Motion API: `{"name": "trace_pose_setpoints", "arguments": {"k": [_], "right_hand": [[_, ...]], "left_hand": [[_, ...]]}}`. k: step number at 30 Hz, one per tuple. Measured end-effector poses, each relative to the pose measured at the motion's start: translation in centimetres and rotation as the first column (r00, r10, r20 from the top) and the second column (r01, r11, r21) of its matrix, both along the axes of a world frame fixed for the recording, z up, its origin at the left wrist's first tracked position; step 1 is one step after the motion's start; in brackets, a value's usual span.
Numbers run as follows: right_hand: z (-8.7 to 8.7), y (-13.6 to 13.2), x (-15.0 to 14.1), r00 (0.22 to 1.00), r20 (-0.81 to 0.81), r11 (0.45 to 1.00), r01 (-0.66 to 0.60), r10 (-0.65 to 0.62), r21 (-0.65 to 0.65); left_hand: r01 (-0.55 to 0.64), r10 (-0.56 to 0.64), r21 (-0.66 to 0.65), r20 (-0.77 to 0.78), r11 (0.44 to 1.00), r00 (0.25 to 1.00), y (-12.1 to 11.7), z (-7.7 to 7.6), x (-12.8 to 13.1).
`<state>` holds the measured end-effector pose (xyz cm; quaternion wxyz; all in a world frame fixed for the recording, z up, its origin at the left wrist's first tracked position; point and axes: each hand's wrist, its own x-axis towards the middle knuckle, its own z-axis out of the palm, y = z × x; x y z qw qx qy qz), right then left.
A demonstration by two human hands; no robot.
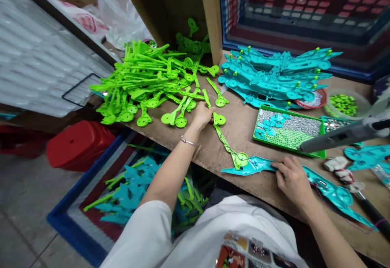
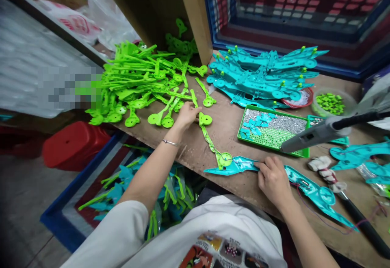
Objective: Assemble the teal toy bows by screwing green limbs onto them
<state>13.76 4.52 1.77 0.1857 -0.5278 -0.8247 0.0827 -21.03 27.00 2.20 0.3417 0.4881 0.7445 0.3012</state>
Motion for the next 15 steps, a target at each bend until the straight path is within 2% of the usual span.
{"name": "trace_pose_setpoints", "arguments": {"k": [4, 9, 12, 15], "right_hand": [[0.2, 0.0, -0.1, 1.0, 0.003, 1.0, 0.015, -0.015, -0.018], [0.0, -0.1, -0.2, 1.0, 0.0, 0.999, 0.025, -0.026, -0.038], [-0.3, -0.1, -0.3, 0.999, -0.019, 0.999, 0.037, -0.038, -0.034], [-0.7, -0.3, -0.3, 0.999, -0.041, 0.999, 0.034, -0.035, -0.031]], "left_hand": [[0.124, -0.121, 0.052, -0.059, 0.991, 0.991, -0.8, 0.1, 0.6], [0.242, -0.174, 0.216, -0.289, 0.946, 0.941, -1.5, 1.5, 1.4], [0.403, -0.283, 0.283, -0.382, 0.871, 0.88, -0.7, 2.3, 3.6], [0.597, -0.452, 0.257, -0.452, 0.76, 0.769, 0.7, 2.6, 6.9]]}}
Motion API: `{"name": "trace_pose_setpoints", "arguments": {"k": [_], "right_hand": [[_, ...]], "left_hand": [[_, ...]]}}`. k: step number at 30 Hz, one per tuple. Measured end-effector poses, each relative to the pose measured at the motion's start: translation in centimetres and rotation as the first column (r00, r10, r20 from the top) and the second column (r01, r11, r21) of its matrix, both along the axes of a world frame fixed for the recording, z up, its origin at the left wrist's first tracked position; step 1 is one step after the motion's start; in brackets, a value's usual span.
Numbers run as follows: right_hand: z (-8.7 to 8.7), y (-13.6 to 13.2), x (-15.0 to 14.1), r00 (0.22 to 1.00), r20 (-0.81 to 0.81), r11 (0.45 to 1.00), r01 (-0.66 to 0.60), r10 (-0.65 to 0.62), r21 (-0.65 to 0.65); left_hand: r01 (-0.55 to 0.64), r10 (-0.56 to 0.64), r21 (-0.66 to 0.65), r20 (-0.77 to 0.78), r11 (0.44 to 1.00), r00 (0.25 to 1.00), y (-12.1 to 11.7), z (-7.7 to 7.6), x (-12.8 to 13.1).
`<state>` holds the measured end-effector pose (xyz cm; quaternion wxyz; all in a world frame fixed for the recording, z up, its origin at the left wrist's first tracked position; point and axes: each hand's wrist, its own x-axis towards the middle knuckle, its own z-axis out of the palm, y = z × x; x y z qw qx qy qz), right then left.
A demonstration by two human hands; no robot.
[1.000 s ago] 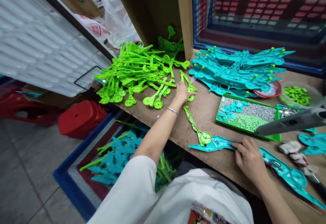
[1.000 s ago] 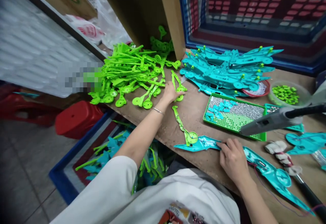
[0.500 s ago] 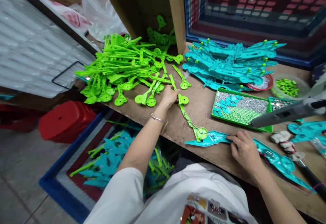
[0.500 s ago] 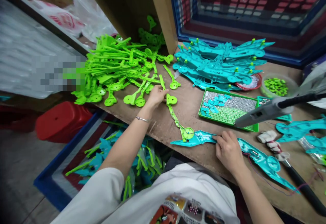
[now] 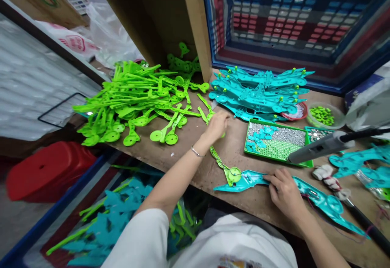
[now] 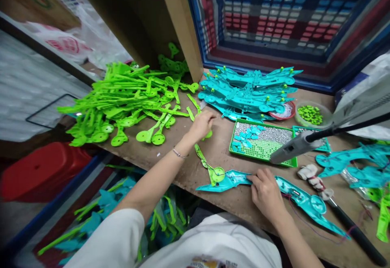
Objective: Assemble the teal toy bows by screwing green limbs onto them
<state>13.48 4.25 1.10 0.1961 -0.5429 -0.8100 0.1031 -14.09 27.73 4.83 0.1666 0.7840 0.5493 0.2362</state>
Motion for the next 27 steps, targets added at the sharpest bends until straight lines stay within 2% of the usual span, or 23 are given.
{"name": "trace_pose_setpoints", "arguments": {"k": [1, 3, 6, 8, 10, 13, 16, 18, 20, 24, 25, 27], "right_hand": [[-0.1, -0.1, 0.0, 1.0, -0.006, 1.0, 0.0, 0.0, 0.002], [-0.4, -0.1, 0.0, 1.0, -0.014, 1.0, 0.004, -0.004, 0.014], [-0.7, -0.2, 0.1, 1.0, -0.024, 0.999, 0.011, -0.01, 0.039], [-0.9, -0.2, 0.1, 0.999, -0.035, 0.999, 0.007, -0.005, 0.05], [-1.0, -0.1, 0.2, 0.999, -0.047, 0.998, 0.001, 0.002, 0.059], [-0.9, -0.1, 0.2, 0.998, -0.058, 0.997, -0.008, 0.012, 0.072], [-0.6, 0.0, 0.1, 0.999, -0.046, 0.997, -0.013, 0.017, 0.075], [-0.4, 0.1, 0.1, 1.0, -0.027, 0.998, -0.012, 0.014, 0.067], [0.0, 0.2, 0.2, 1.0, -0.004, 0.998, -0.01, 0.01, 0.058], [0.6, 0.4, 0.3, 0.999, 0.028, 0.998, -0.026, 0.024, 0.057], [0.6, 0.5, 0.4, 0.999, 0.029, 0.998, -0.03, 0.029, 0.059], [0.6, 0.5, 0.4, 0.999, 0.022, 0.997, -0.033, 0.031, 0.067]], "left_hand": [[0.038, -0.038, -0.005, -0.028, 0.999, 0.999, 0.4, 0.0, 1.1], [0.031, -0.032, -0.016, -0.084, 0.999, 0.996, 1.1, 0.2, 2.8], [-0.15, 0.146, -0.006, -0.175, 0.989, 0.974, 2.6, 0.5, 3.5], [-0.315, 0.308, 0.005, -0.229, 0.949, 0.923, 4.2, 0.9, 2.8], [-0.423, 0.405, -0.007, -0.276, 0.906, 0.872, 6.0, 1.1, 1.6], [-0.454, 0.415, -0.048, -0.328, 0.89, 0.849, 8.3, 1.3, -0.1], [-0.43, 0.377, -0.077, -0.363, 0.899, 0.852, 8.8, 1.8, -1.3], [-0.401, 0.34, -0.089, -0.383, 0.912, 0.859, 7.7, 2.3, -2.1], [-0.367, 0.301, -0.1, -0.398, 0.925, 0.867, 5.6, 2.8, -3.2], [-0.334, 0.258, -0.143, -0.387, 0.932, 0.885, -0.6, 3.4, -6.8], [-0.321, 0.247, -0.181, -0.34, 0.93, 0.907, -2.4, 3.4, -7.7], [-0.224, 0.24, -0.353, 0.001, 0.908, 0.971, -6.1, 3.0, -9.3]]}}
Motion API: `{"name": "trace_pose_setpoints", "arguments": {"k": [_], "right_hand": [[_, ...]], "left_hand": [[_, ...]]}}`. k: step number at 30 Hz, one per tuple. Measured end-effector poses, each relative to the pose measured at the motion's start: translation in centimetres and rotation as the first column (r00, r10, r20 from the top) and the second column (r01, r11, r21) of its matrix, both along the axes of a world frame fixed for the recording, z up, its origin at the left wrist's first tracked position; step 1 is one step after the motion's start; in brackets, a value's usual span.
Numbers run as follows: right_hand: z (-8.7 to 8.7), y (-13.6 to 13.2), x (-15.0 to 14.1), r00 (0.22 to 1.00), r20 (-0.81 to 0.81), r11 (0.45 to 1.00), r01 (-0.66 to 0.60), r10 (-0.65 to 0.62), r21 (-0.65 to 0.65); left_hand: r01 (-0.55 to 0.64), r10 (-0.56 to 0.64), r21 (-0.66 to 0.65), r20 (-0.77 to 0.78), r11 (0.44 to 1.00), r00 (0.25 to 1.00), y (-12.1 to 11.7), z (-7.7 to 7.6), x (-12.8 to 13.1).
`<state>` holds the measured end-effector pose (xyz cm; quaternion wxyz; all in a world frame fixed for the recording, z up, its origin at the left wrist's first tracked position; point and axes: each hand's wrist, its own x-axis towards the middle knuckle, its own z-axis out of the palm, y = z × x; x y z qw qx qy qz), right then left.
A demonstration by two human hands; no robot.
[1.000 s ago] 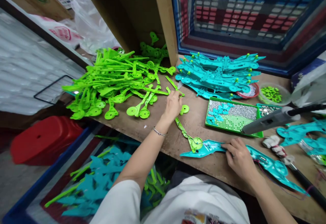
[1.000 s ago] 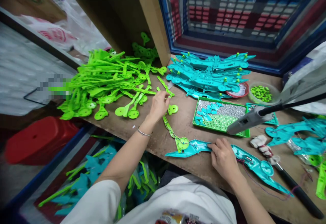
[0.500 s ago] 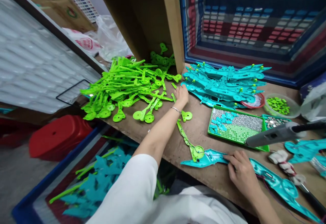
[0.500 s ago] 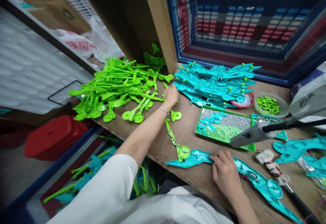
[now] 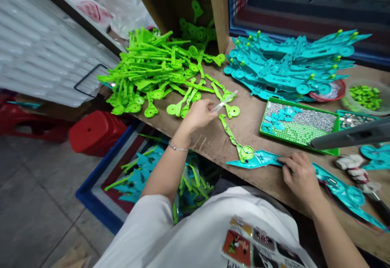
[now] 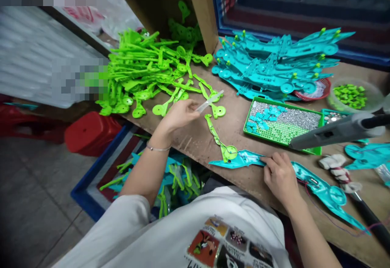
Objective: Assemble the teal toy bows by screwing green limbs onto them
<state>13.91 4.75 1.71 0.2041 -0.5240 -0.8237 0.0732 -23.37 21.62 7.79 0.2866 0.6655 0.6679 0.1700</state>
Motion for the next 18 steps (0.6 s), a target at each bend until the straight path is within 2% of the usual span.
{"name": "trace_pose_setpoints", "arguments": {"k": [1, 2, 3, 4, 5, 6, 8, 11, 18], "right_hand": [[0.0, 0.0, 0.0, 1.0, -0.005, 1.0, 0.001, -0.001, 0.004], [-0.1, 0.0, 0.0, 1.0, -0.011, 1.0, 0.002, -0.002, 0.008], [-0.1, -0.1, 0.0, 1.0, -0.018, 1.0, 0.003, -0.003, 0.013], [-0.2, -0.1, 0.0, 1.0, -0.025, 1.0, 0.004, -0.004, 0.02], [-0.2, -0.1, 0.0, 1.0, -0.028, 1.0, 0.006, -0.005, 0.025], [-0.2, -0.1, 0.0, 1.0, -0.028, 1.0, 0.008, -0.007, 0.028], [-0.2, -0.2, -0.1, 1.0, -0.025, 0.999, 0.011, -0.01, 0.033], [-0.1, -0.1, -0.1, 1.0, -0.022, 0.999, 0.017, -0.016, 0.028], [0.2, -0.2, -0.3, 0.998, -0.052, 0.999, 0.041, -0.042, -0.011]], "left_hand": [[-0.025, 0.043, -0.075, 0.245, 0.997, 0.969, -1.9, -0.4, -0.5], [-0.034, 0.113, -0.171, 0.473, 0.985, 0.874, -3.7, -0.8, -0.6], [-0.026, 0.198, -0.266, 0.645, 0.964, 0.738, -5.5, -1.2, -0.6], [-0.018, 0.274, -0.33, 0.75, 0.944, 0.602, -7.1, -1.7, -0.3], [-0.013, 0.324, -0.367, 0.806, 0.93, 0.496, -8.6, -2.1, 0.2], [-0.021, 0.356, -0.383, 0.835, 0.923, 0.42, -9.9, -2.5, 0.8], [-0.055, 0.407, -0.413, 0.855, 0.909, 0.322, -11.9, -3.2, 2.2], [-0.098, 0.466, -0.458, 0.841, 0.884, 0.275, -13.4, -4.0, 4.2], [-0.091, 0.44, -0.441, 0.815, 0.893, 0.377, -13.8, -5.3, 6.5]]}}
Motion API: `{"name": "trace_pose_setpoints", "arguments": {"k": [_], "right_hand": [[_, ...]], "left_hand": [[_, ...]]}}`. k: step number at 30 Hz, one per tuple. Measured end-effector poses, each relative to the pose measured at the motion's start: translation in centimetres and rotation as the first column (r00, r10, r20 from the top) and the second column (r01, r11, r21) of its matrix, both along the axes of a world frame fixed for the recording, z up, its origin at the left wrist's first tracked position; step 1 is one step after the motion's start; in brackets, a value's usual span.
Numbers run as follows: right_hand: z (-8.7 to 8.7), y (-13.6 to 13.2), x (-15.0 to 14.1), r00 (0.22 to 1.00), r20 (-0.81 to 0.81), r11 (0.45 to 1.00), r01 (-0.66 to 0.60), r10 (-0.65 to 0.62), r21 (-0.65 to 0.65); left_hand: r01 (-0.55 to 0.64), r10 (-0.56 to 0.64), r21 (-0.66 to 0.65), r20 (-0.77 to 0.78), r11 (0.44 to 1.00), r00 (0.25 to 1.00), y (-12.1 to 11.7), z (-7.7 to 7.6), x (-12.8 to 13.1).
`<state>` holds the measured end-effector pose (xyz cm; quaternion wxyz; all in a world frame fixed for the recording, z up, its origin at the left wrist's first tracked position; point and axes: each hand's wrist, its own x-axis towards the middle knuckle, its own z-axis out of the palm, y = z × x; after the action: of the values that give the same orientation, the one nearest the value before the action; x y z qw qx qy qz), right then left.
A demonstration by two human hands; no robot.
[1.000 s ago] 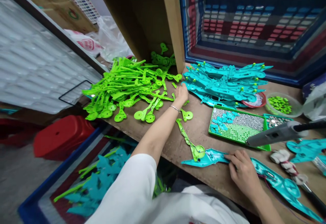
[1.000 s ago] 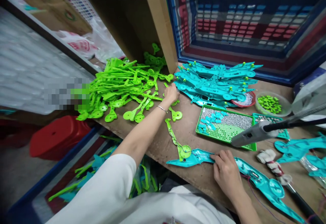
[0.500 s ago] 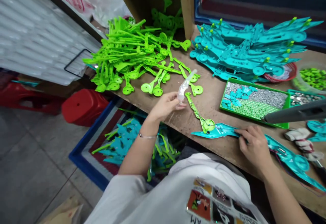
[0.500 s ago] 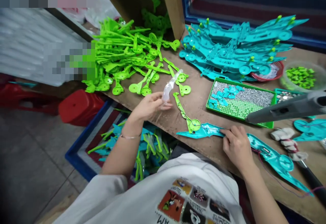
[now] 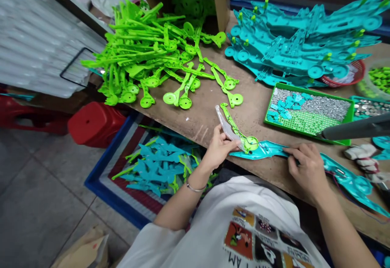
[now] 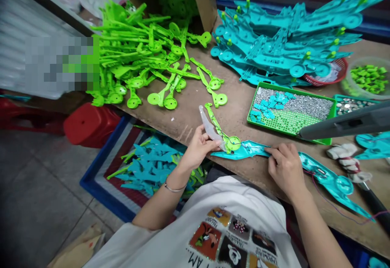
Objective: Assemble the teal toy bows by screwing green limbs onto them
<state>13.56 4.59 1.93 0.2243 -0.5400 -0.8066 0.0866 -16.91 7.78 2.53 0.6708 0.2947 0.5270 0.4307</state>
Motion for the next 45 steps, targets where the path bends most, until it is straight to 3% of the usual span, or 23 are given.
{"name": "trace_pose_setpoints", "arguments": {"k": [11, 17, 23, 29, 36, 41, 45], "right_hand": [[0.0, -0.1, 0.1, 1.0, 0.001, 1.0, 0.006, -0.006, -0.018], [-0.6, 0.0, 0.4, 1.0, -0.003, 1.0, -0.014, 0.014, 0.022], [-1.0, -0.1, 0.5, 0.999, -0.031, 0.999, -0.033, 0.034, 0.029], [-0.9, -0.1, 0.4, 0.999, -0.031, 1.0, -0.02, 0.021, 0.018], [-0.4, 0.1, 0.2, 1.0, -0.008, 0.999, -0.024, 0.024, 0.021], [0.9, 0.0, 0.5, 0.996, 0.089, 0.999, -0.021, 0.024, -0.024], [3.3, 1.6, -2.0, 0.999, -0.043, 1.0, 0.025, -0.025, -0.004]], "left_hand": [[0.059, -0.059, 0.0, -0.04, 0.998, 0.997, 0.0, -1.0, -0.2], [0.177, -0.172, 0.043, -0.105, 0.983, 0.98, 0.2, -0.6, -0.8], [0.156, -0.127, 0.131, -0.201, 0.979, 0.971, 0.0, -0.4, -0.6], [0.227, -0.211, 0.093, -0.158, 0.969, 0.965, 0.4, -0.6, -1.2], [0.209, -0.177, 0.124, -0.229, 0.97, 0.957, 0.8, -0.6, -1.5], [0.16, -0.142, 0.097, -0.166, 0.982, 0.976, 0.8, -0.9, -1.3], [0.13, -0.118, 0.089, -0.127, 0.987, 0.985, 0.7, -1.2, -1.2]]}}
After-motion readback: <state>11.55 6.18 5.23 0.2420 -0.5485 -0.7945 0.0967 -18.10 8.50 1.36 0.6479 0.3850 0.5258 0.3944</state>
